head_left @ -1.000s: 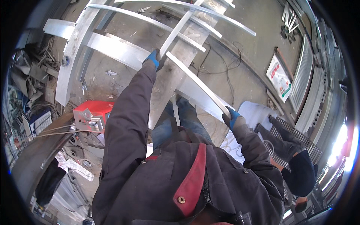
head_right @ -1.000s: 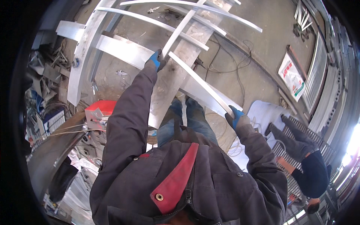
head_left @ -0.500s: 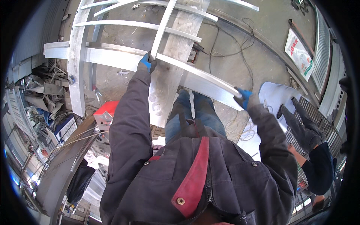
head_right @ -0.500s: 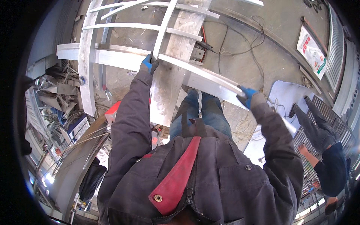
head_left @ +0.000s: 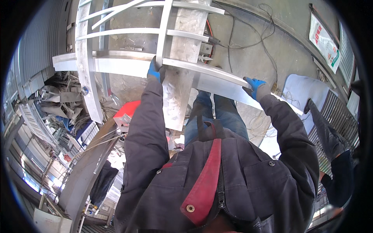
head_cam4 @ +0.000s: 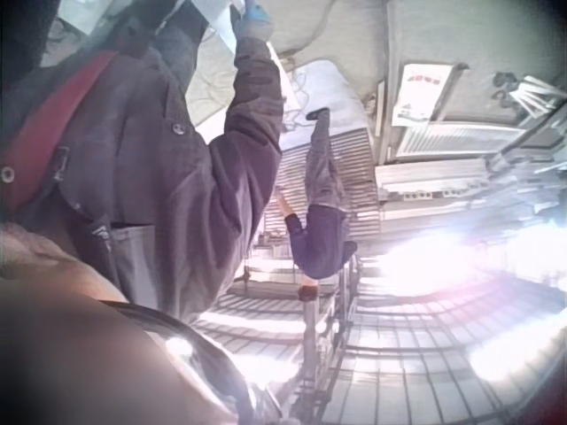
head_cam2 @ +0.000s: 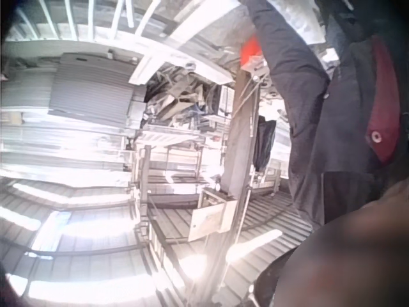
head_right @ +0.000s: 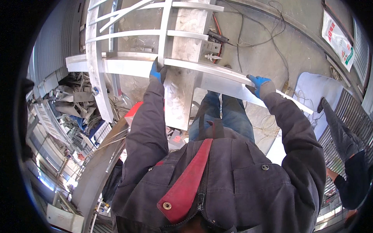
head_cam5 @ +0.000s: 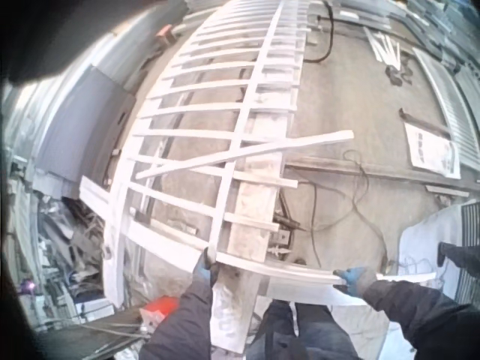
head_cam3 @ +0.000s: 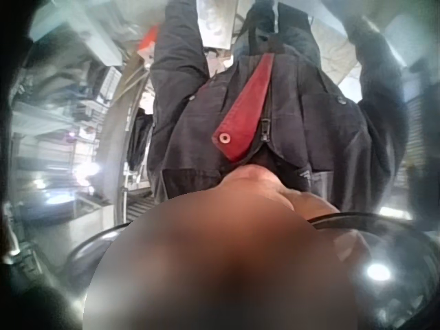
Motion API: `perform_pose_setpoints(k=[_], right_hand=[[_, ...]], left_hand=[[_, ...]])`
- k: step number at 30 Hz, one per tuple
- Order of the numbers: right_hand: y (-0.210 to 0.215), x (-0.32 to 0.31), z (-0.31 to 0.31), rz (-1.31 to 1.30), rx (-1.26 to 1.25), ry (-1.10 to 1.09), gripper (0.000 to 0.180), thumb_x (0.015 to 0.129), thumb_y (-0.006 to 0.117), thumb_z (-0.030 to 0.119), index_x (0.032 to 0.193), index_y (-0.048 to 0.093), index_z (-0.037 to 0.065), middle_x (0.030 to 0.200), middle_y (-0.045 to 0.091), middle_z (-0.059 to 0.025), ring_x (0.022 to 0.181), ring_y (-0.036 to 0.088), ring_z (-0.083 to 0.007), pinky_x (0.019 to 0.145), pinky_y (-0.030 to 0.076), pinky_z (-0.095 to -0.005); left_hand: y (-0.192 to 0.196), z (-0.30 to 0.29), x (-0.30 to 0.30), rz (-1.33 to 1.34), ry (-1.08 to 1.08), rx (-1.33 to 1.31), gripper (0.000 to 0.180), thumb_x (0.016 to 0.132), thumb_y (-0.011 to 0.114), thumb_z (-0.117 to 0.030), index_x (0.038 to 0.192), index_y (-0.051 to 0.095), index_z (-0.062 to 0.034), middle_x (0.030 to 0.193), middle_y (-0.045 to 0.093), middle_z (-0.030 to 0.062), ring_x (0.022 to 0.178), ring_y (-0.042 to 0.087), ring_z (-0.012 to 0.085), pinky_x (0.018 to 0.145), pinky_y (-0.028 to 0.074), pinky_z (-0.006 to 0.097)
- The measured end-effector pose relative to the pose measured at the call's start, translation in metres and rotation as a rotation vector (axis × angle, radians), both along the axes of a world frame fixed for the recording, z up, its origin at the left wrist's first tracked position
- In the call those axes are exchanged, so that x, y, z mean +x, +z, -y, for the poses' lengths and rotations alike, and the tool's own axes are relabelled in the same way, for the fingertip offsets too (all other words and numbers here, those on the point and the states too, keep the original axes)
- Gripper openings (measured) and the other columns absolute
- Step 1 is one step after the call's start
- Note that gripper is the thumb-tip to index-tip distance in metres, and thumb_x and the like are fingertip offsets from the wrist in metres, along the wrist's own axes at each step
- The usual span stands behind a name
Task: The person repeatedly picks up long metal bars and places them horizontally across a vertical metal frame. They adjust the bars to fit between the frame's uprights, then walk to retrieve more bars and repeat the process.
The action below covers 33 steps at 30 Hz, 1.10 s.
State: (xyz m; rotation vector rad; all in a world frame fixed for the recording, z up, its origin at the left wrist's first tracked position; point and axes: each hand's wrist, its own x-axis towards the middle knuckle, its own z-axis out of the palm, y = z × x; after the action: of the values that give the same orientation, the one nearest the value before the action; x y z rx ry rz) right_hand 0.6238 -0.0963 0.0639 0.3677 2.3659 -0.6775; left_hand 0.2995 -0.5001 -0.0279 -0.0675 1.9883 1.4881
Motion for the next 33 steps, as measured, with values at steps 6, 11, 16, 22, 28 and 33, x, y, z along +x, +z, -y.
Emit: perform_pose_setpoints(k=[6, 11, 16, 22, 28, 33], right_hand=[[-0.010, -0.005, 0.000, 0.008, -0.033, 0.009, 0.048, 0.093, 0.064, 0.047, 0.131, 0.064, 0.016, 0.113, 0.072, -0.0167, 0.100, 0.070, -0.0364, 0.087, 0.055, -0.0456], [-0.008, -0.007, 0.002, 0.031, -0.067, -0.018, 0.048, 0.093, 0.065, 0.046, 0.130, 0.064, 0.016, 0.111, 0.072, -0.0174, 0.100, 0.070, -0.0370, 0.087, 0.055, -0.0456], [-0.017, -0.017, 0.000, 0.054, -0.033, -0.012, 0.046, 0.092, 0.065, 0.051, 0.121, 0.067, 0.015, 0.110, 0.072, -0.0193, 0.098, 0.071, -0.0376, 0.084, 0.055, -0.0465], [-0.023, -0.028, 0.011, 0.187, -0.060, 0.037, 0.038, 0.094, 0.064, 0.046, 0.119, 0.068, 0.017, 0.107, 0.073, -0.0171, 0.098, 0.071, -0.0367, 0.084, 0.056, -0.0455], [-0.028, -0.031, 0.014, 0.067, -0.055, 0.052, 0.039, 0.092, 0.067, 0.043, 0.119, 0.068, 0.015, 0.104, 0.074, -0.0180, 0.099, 0.071, -0.0361, 0.084, 0.055, -0.0466], [-0.034, -0.052, 0.051, -0.224, -0.067, -0.024, 0.038, 0.090, 0.069, 0.043, 0.113, 0.068, 0.013, 0.100, 0.074, -0.0175, 0.093, 0.072, -0.0364, 0.079, 0.056, -0.0477]], left_hand=[[-0.013, 0.002, 0.006, -0.273, -0.133, -0.066, 0.087, 0.085, 0.053, 0.019, 0.162, 0.020, -0.0030, 0.165, 0.027, 0.0143, 0.148, 0.033, 0.0246, 0.118, 0.034, 0.033], [-0.006, -0.004, 0.005, -0.173, -0.086, -0.028, 0.085, 0.084, 0.048, 0.015, 0.161, 0.018, -0.0003, 0.165, 0.027, 0.0193, 0.153, 0.025, 0.0265, 0.124, 0.020, 0.033], [-0.003, -0.009, 0.007, -0.237, -0.104, -0.108, 0.086, 0.083, 0.050, 0.013, 0.161, 0.017, 0.0009, 0.166, 0.026, 0.0201, 0.154, 0.024, 0.0279, 0.125, 0.017, 0.034], [-0.009, -0.006, 0.009, -0.383, -0.209, -0.197, 0.085, 0.085, 0.053, 0.009, 0.161, 0.016, 0.0012, 0.165, 0.026, 0.0208, 0.154, 0.023, 0.0285, 0.125, 0.017, 0.033], [-0.004, -0.004, 0.005, -0.195, -0.188, -0.250, 0.086, 0.088, 0.052, 0.006, 0.163, 0.012, -0.0038, 0.165, 0.025, 0.0222, 0.153, 0.023, 0.0302, 0.124, 0.017, 0.031], [0.002, -0.009, 0.009, -0.348, -0.259, -0.301, 0.088, 0.088, 0.056, 0.005, 0.163, 0.012, -0.0049, 0.165, 0.024, 0.0231, 0.153, 0.024, 0.0305, 0.124, 0.019, 0.031]])
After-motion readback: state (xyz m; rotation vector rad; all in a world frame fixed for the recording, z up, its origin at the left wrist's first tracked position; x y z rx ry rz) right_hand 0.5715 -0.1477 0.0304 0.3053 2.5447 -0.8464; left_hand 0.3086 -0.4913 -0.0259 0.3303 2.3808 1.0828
